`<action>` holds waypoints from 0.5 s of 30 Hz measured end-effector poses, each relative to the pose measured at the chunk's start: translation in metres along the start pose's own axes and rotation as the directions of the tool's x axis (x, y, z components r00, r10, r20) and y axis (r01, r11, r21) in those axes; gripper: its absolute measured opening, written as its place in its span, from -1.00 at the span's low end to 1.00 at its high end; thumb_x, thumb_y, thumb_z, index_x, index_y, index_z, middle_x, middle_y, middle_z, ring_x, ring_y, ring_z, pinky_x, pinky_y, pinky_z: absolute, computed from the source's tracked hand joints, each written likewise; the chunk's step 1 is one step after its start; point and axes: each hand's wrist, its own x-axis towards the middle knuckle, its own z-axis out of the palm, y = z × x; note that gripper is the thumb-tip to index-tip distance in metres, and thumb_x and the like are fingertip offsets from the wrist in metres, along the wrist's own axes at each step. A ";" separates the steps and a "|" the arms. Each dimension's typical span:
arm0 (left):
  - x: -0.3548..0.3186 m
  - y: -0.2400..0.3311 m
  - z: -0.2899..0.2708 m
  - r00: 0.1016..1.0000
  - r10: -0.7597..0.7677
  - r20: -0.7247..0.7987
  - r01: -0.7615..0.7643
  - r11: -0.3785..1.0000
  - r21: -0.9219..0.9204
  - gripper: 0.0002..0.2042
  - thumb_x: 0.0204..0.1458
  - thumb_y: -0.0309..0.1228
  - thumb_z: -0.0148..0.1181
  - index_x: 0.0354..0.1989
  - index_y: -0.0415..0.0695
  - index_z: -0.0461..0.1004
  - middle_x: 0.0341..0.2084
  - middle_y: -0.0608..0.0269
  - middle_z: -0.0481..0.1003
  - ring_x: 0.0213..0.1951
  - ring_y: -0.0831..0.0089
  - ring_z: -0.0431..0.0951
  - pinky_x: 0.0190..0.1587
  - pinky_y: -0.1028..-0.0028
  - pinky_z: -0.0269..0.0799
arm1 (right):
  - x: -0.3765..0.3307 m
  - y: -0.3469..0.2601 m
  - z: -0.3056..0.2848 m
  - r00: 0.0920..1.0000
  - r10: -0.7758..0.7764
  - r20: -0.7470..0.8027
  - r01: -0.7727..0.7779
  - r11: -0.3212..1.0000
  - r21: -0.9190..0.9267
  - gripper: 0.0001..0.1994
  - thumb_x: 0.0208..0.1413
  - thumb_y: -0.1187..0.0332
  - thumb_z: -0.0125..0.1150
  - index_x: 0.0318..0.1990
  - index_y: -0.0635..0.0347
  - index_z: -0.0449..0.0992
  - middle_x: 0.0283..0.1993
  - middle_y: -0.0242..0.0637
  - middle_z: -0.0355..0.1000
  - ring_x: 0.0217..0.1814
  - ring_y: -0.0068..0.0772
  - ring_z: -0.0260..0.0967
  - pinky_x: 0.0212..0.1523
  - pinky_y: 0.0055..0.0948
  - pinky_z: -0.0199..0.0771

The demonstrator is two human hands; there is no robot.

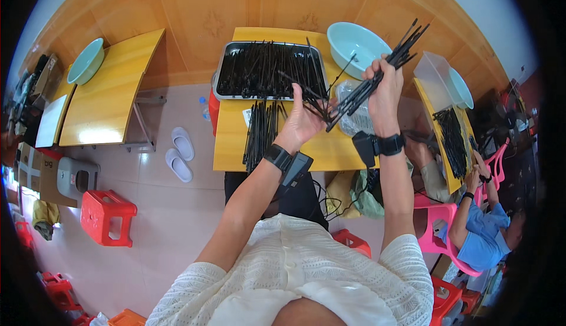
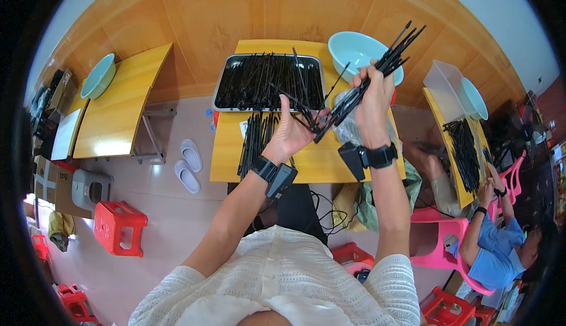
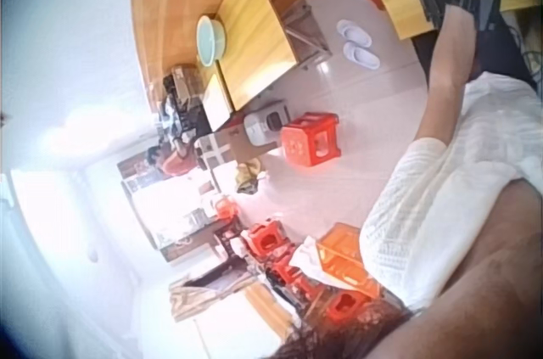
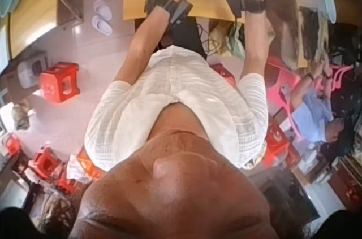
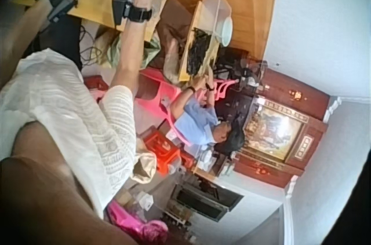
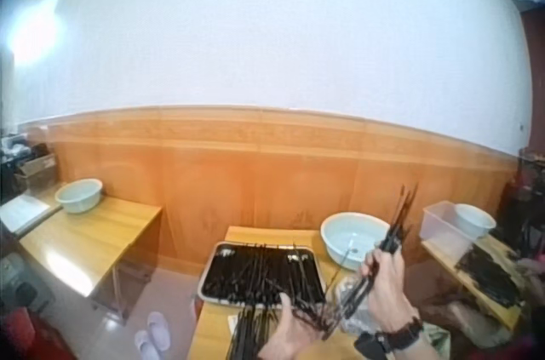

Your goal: The worker is assembling multiple black brushes by inserting a thin rod or filament into a long black handle or base.

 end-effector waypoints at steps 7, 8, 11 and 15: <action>-0.008 -0.015 0.003 0.998 -0.030 -0.049 0.039 0.979 0.202 -0.34 -0.11 0.15 0.10 0.00 -0.15 0.27 -0.07 0.03 0.38 0.01 0.26 0.37 0.01 0.29 0.33 | -0.041 0.010 -0.020 0.994 0.103 -0.023 -0.102 0.994 0.048 -0.89 0.08 0.47 -0.14 -0.24 0.24 0.19 -0.51 -0.34 0.17 -0.54 -0.54 0.15 -0.51 -0.56 0.24; -0.009 -0.016 0.003 0.999 -0.010 -0.040 0.022 0.952 0.304 -0.40 -0.07 0.07 0.14 0.01 -0.13 0.26 -0.08 0.03 0.39 -0.01 0.28 0.39 0.00 0.30 0.35 | -0.043 0.017 -0.025 0.994 0.108 -0.029 -0.106 0.993 0.049 -0.89 0.08 0.47 -0.14 -0.24 0.24 0.19 -0.51 -0.34 0.17 -0.54 -0.54 0.15 -0.51 -0.56 0.24; -0.016 -0.016 0.003 0.999 0.022 -0.024 -0.010 0.912 0.409 -0.55 -0.01 -0.21 0.19 0.01 -0.14 0.27 -0.16 0.09 0.44 -0.10 0.35 0.46 -0.07 0.38 0.41 | -0.052 0.031 -0.036 0.984 0.171 -0.056 -0.169 0.985 0.037 -0.87 0.07 0.45 -0.12 -0.23 0.24 0.22 -0.50 -0.36 0.20 -0.53 -0.56 0.18 -0.52 -0.57 0.25; -0.023 -0.023 -0.004 0.998 0.066 0.012 -0.061 0.819 0.571 -0.69 0.04 -0.37 0.14 -0.05 -0.14 0.31 -0.28 0.20 0.46 -0.19 0.45 0.47 -0.21 0.49 0.43 | -0.065 0.050 -0.040 0.971 0.223 -0.085 -0.225 0.974 -0.008 -0.86 0.06 0.42 -0.09 -0.22 0.23 0.26 -0.47 -0.37 0.23 -0.50 -0.56 0.20 -0.49 -0.57 0.26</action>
